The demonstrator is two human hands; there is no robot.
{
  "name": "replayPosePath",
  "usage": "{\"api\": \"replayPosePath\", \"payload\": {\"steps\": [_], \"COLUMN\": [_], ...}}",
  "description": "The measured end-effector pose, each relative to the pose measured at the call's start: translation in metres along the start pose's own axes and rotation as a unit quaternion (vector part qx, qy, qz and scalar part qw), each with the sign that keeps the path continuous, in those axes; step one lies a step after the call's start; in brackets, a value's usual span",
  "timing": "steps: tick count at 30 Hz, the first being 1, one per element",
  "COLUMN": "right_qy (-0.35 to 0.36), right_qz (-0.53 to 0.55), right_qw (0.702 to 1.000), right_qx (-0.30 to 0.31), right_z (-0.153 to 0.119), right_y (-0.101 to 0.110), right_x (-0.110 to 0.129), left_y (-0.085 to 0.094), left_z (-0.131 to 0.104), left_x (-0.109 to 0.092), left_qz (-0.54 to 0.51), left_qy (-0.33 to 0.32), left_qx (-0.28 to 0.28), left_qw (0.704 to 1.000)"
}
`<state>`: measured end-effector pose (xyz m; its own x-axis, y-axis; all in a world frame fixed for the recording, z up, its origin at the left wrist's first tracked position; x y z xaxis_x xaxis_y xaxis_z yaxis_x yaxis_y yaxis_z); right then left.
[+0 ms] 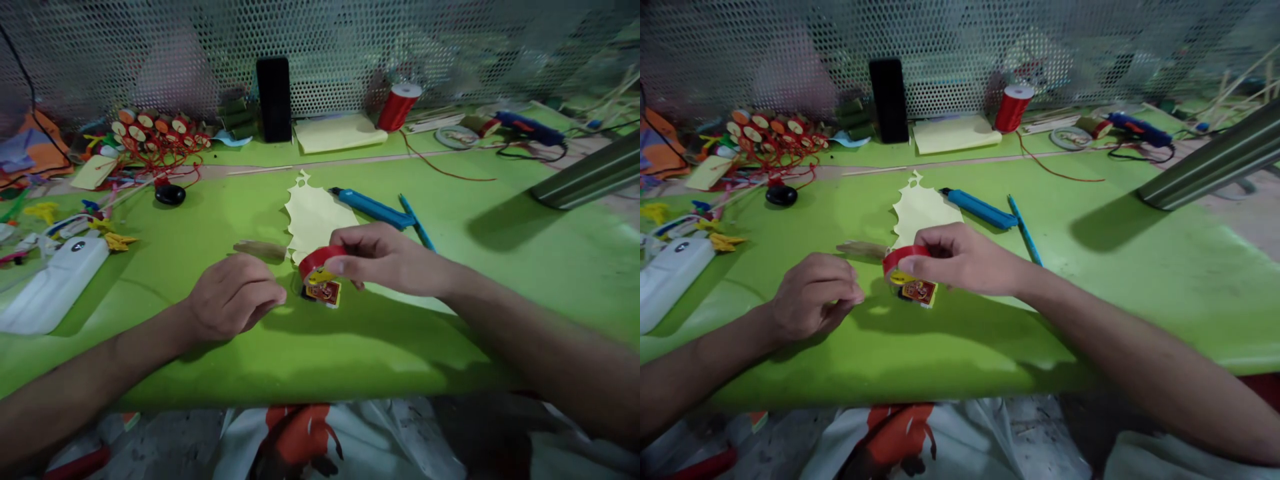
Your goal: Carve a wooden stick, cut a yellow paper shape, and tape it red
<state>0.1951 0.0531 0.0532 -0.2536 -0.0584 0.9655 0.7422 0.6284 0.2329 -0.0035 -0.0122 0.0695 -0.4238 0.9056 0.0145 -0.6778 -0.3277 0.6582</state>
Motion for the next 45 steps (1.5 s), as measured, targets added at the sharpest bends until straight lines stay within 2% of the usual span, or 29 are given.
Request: {"api": "replayPosePath", "payload": {"steps": [5,10,14,18,23,36,38,40,43,45], "right_qy": [0.004,-0.004,0.003,0.01,0.02,0.022,0.05,0.117,0.254,0.321], "right_qz": [-0.066,-0.085,-0.089,-0.097,-0.099,-0.052,-0.081,-0.142,-0.235,-0.284], "right_qw": [0.996,0.995,0.995,0.994,0.994,0.997,0.994,0.983,0.935,0.896], "right_qx": [0.055,0.052,0.043,0.039,0.043,0.054,0.045,0.006,-0.08,-0.117], "right_z": [-0.004,-0.004,-0.004,-0.005,-0.006,-0.005,-0.006,-0.008,-0.014,-0.018], "right_y": [-0.019,-0.021,-0.021,-0.025,-0.028,-0.024,-0.021,-0.016,-0.011,-0.012], "right_x": [-0.004,-0.005,-0.004,-0.003,-0.002,-0.001,0.001,0.007,0.02,0.025], "left_y": [-0.002,-0.005,-0.005,-0.008,-0.012,-0.007,-0.007,-0.004,0.001,0.0], "left_z": [0.004,0.006,0.008,0.009,0.009,0.006,0.002,-0.001,-0.004,-0.004], "left_x": [-0.002,-0.006,-0.006,-0.01,-0.015,-0.013,-0.008,0.002,0.014,0.016], "left_qz": [0.015,0.006,0.003,-0.01,0.016,0.017,0.002,-0.019,-0.052,-0.069], "left_qy": [-0.011,-0.037,-0.027,-0.03,-0.052,-0.049,-0.031,0.027,0.123,0.169], "left_qx": [0.0,0.034,0.042,0.076,0.1,0.057,0.04,0.005,-0.04,-0.019], "left_qw": [1.0,0.999,0.999,0.997,0.993,0.997,0.999,0.999,0.99,0.983]}}
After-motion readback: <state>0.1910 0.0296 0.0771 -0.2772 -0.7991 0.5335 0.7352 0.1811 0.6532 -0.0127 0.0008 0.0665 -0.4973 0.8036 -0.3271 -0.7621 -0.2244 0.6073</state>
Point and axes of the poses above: each hand's wrist, its own z-axis towards the middle knuckle, its own y-axis out of the back of the hand, x = y × z, the point moved 6 cm from there along z, towards the middle knuckle, and after that the axes turned 4 degrees about -x, right-handed, at the moved point
